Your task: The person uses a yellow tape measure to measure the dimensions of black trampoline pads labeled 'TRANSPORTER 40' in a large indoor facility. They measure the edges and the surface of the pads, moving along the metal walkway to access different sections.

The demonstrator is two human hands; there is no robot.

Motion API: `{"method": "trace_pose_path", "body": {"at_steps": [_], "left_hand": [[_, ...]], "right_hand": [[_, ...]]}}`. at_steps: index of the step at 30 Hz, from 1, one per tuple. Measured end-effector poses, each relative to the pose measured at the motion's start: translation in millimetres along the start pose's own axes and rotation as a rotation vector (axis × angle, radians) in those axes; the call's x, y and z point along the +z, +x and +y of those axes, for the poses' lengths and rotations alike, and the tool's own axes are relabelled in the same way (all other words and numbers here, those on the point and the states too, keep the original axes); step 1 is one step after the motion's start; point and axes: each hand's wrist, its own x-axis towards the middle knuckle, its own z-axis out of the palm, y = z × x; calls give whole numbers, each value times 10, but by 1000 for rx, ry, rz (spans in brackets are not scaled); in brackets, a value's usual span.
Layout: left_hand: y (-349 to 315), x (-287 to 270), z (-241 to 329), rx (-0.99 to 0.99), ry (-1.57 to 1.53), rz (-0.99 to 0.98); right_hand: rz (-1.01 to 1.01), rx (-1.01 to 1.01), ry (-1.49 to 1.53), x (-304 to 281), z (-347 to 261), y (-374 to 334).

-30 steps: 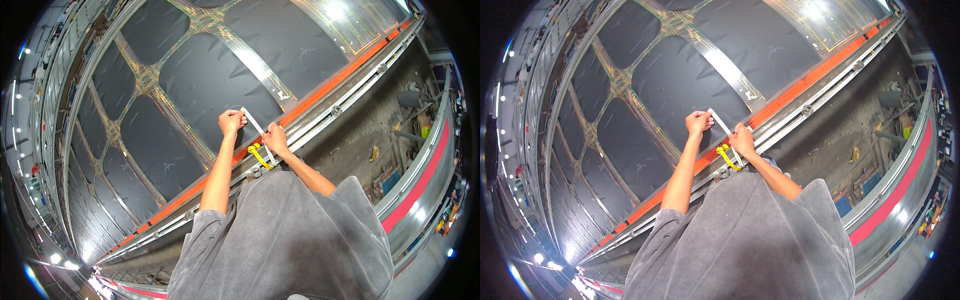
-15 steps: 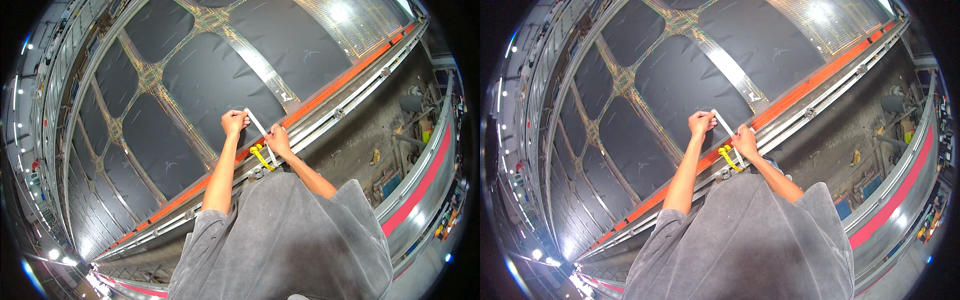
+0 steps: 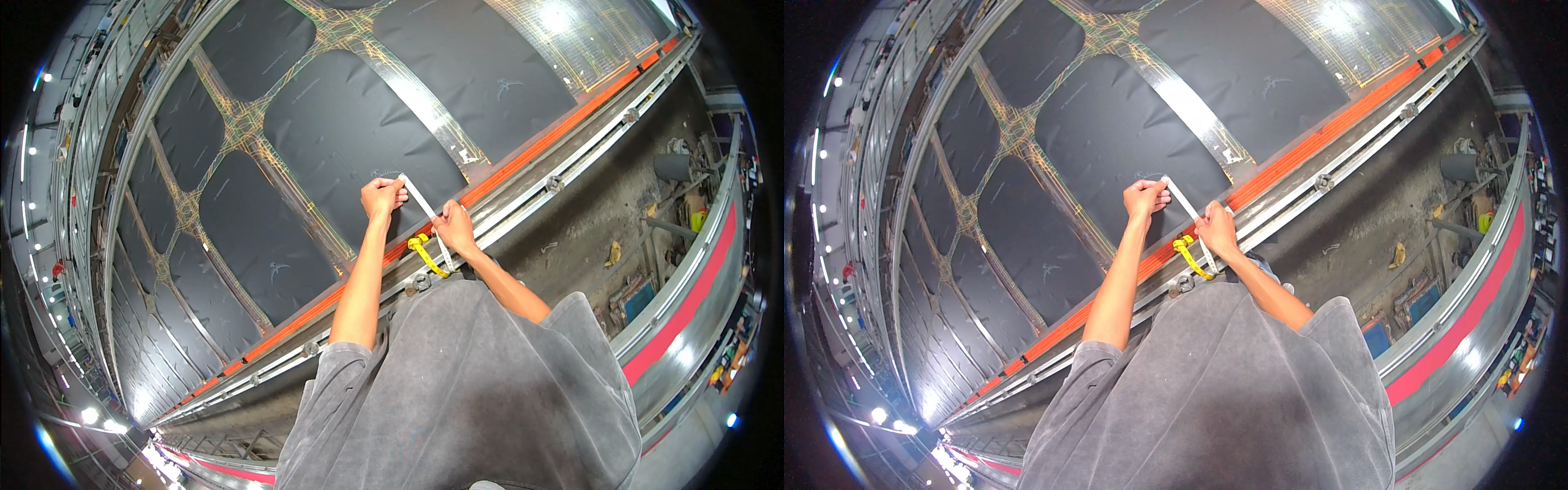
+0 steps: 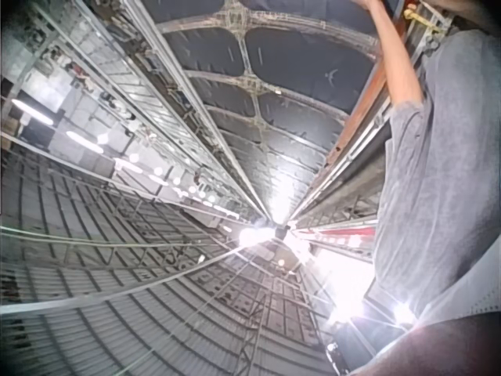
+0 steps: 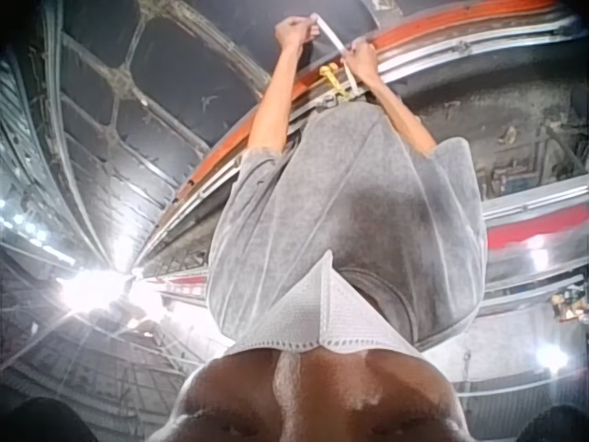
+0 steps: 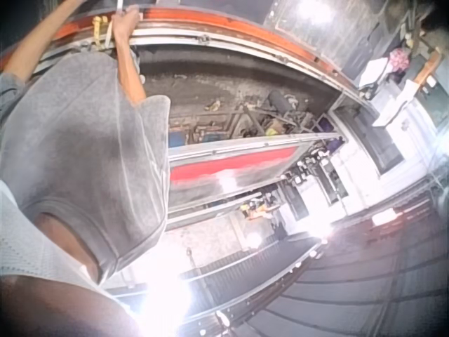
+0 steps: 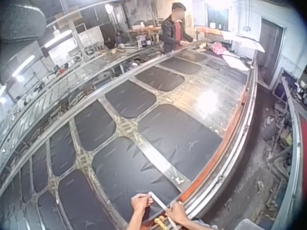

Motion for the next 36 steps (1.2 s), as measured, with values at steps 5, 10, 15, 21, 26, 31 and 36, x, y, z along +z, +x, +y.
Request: {"method": "trace_pose_path", "body": {"at_steps": [5,10,15,21,26,31,36], "left_hand": [[42,-7,-25,-15,2,12],[31,5,-11,-11,10,9],[51,14,-33,-2,15,13],[46,8,-32,-10,37,7],[13,28,-27,7,16,28],[-20,66,-86,125,69,74],[-317,-61,-396,419,353,188]], "right_hand": [[-4,13,10,-5,-39,-15],[-9,18,16,-25,-52,-13],[6,14,8,1,0,4],[2,26,-12,1,-20,-10],[7,8,-18,-11,-30,-11],[-14,-64,-8,-2,54,13],[-253,-136,-22,-67,124,-43]]}}
